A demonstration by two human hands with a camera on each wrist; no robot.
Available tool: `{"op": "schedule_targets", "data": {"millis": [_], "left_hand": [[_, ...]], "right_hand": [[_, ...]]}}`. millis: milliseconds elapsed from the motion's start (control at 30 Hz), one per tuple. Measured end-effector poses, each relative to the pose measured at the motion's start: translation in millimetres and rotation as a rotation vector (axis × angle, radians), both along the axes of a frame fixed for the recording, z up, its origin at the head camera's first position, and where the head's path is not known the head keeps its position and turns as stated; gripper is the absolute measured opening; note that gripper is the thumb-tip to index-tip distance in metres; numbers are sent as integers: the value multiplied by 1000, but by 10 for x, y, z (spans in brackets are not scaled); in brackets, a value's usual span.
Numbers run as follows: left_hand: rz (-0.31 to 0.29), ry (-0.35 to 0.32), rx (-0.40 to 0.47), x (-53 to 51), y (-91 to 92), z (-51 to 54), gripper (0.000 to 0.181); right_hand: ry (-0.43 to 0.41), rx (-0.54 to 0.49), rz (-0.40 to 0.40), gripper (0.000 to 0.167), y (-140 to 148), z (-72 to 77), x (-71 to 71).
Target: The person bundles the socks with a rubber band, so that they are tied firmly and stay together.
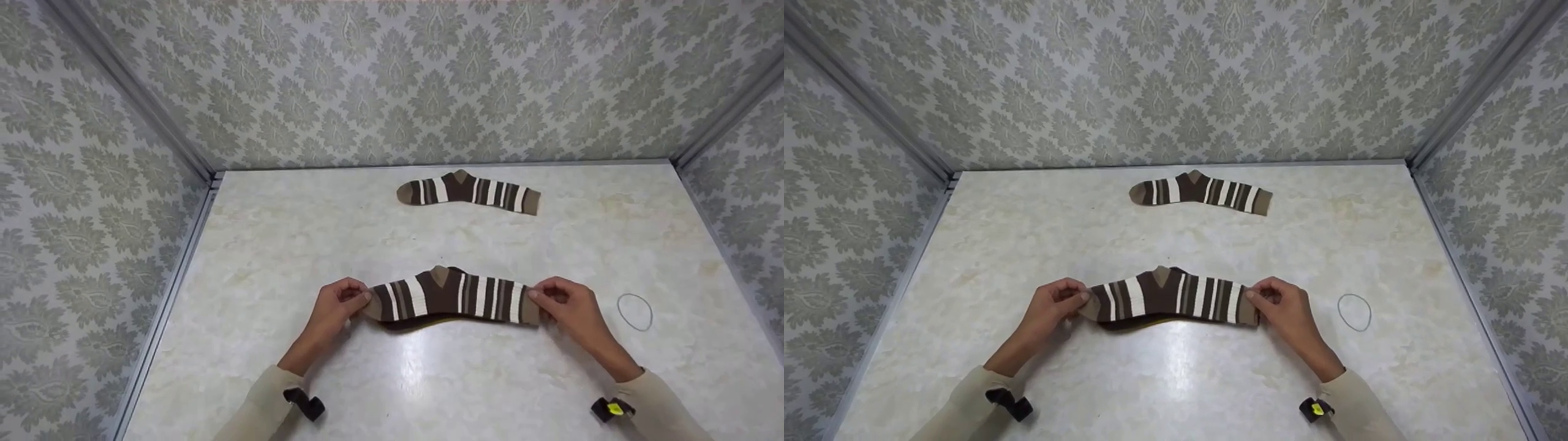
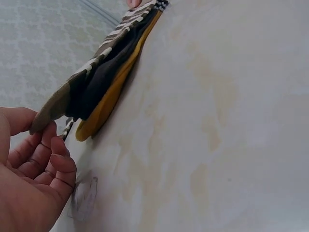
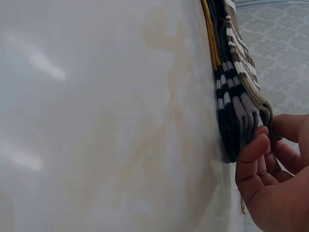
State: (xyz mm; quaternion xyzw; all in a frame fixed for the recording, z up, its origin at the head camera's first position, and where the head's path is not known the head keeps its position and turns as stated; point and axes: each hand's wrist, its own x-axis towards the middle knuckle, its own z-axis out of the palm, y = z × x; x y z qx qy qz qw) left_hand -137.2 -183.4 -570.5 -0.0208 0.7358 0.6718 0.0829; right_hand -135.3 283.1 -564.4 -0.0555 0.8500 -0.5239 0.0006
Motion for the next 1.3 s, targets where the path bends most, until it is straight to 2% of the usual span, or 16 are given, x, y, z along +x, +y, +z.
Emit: {"op": "schedule_targets", "data": {"millis": [133, 267, 367, 500, 733, 800, 967, 1133, 1300], "left_hand": [[-29, 26, 26, 10, 23, 36, 6], [-44, 36, 33, 5, 30, 18, 7], [-24, 36, 24, 5, 26, -19, 3], [-2, 51, 16, 2, 15, -37, 5], [-56, 32, -3, -54, -43, -12, 11], [-55, 44, 9, -99, -78, -9, 14], [-63, 124, 33, -260, -166, -33, 26], [-87, 206, -25, -429, -201, -56, 25], [-91, 274, -86, -597, -192, -86, 28]], "right_hand": [[-6, -12, -26, 13, 46, 45, 0], [-24, -13, -16, 14, 57, 44, -8], [-44, 7, 4, 17, 44, 29, -3], [-54, 6, -21, 16, 20, 38, 6], [-14, 78, -44, 15, 45, 1, 11], [17, 101, -50, 14, 59, -1, 3], [116, 108, -49, 16, 128, -7, -78], [208, 50, -7, 24, 199, -23, -207], [251, 26, 42, 28, 235, -16, -340]]}}
